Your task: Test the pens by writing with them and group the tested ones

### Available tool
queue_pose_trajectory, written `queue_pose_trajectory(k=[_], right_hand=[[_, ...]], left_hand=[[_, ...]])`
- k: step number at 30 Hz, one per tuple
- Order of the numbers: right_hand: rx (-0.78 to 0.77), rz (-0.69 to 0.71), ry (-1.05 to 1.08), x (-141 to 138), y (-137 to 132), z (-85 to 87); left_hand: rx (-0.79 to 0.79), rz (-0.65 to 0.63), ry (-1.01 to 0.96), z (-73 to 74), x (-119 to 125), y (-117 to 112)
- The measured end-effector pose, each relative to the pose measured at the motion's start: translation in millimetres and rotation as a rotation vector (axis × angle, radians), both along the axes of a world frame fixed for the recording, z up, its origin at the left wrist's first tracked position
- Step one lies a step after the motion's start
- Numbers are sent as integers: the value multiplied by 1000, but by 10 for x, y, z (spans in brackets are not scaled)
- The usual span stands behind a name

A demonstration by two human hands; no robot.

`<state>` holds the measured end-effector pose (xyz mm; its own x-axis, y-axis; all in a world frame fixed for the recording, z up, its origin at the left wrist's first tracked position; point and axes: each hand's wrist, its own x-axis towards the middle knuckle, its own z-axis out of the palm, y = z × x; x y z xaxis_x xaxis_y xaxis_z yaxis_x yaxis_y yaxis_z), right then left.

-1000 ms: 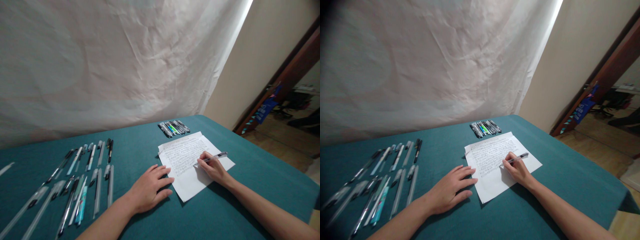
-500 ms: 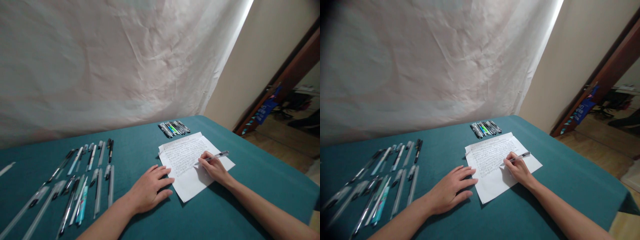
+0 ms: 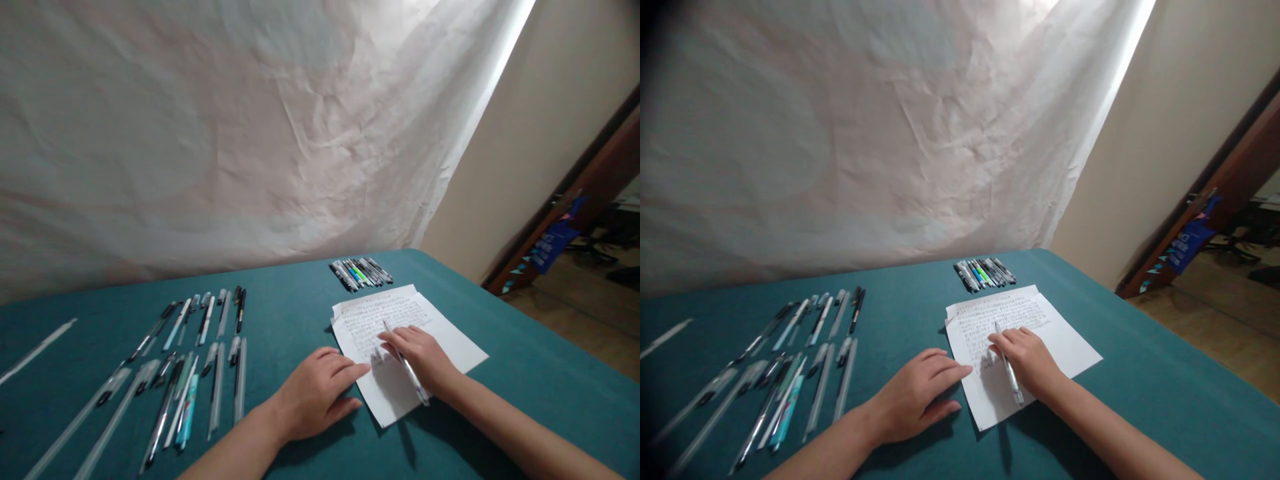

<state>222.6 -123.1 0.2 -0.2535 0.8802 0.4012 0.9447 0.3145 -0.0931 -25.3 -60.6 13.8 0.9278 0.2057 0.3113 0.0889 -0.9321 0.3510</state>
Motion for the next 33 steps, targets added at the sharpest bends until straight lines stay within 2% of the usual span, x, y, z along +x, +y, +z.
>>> queue_pose_trajectory(k=[3,6,12,19,21,23,26,28,30,33], right_hand=[[80,52,-233,-256,201,121],[121,69,-334,-508,403,196],[156,100,-363,-805,624,244],[147,87,-283,-830,703,246],[108,92,-138,-806,714,223],[30,73,143,-784,715,207],[-227,63,664,-793,684,224],[-443,112,924,-833,649,255],[-600,150,1085,-873,632,280],[-592,142,1128,-820,726,296]], left_hand=[[49,-27,-31,-26,5,-18],[95,-33,-33,-55,4,-24],[113,84,-76,-69,-19,-14],[-9,172,-122,-84,-19,-29],[-63,195,-135,-74,-27,-22],[-123,238,-150,-62,-37,-10],[-190,288,-162,-58,-47,7],[-210,296,-157,-67,-45,9],[-223,292,-140,-76,-39,7],[-230,289,-119,-81,-35,2]])
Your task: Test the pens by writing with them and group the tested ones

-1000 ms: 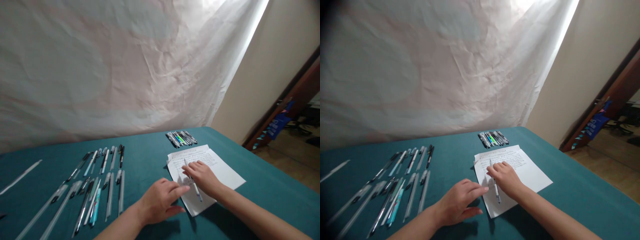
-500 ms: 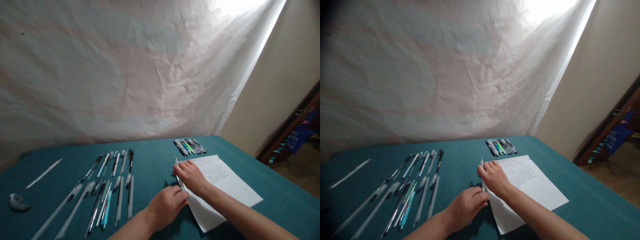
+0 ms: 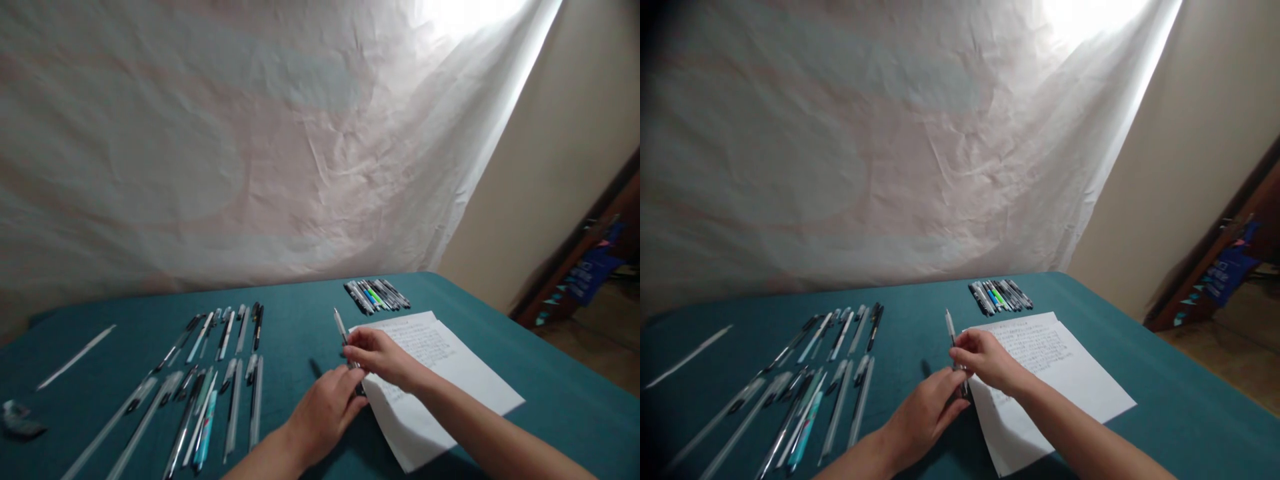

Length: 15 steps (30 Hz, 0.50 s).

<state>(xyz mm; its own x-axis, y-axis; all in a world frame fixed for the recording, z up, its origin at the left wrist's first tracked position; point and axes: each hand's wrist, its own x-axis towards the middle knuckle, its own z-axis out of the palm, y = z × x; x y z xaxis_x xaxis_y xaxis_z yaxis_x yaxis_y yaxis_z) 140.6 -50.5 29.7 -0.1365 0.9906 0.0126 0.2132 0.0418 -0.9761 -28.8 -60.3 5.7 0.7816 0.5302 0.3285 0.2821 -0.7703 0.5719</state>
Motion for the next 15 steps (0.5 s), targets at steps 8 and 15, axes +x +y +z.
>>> queue_pose_trajectory(k=[8,15], right_hand=[[95,-497,-695,1211,864,-6],[-132,-720,-1016,1918,1224,-178]], left_hand=[[21,12,49,-15,-24,0],[14,23,99,4,-7,18]])
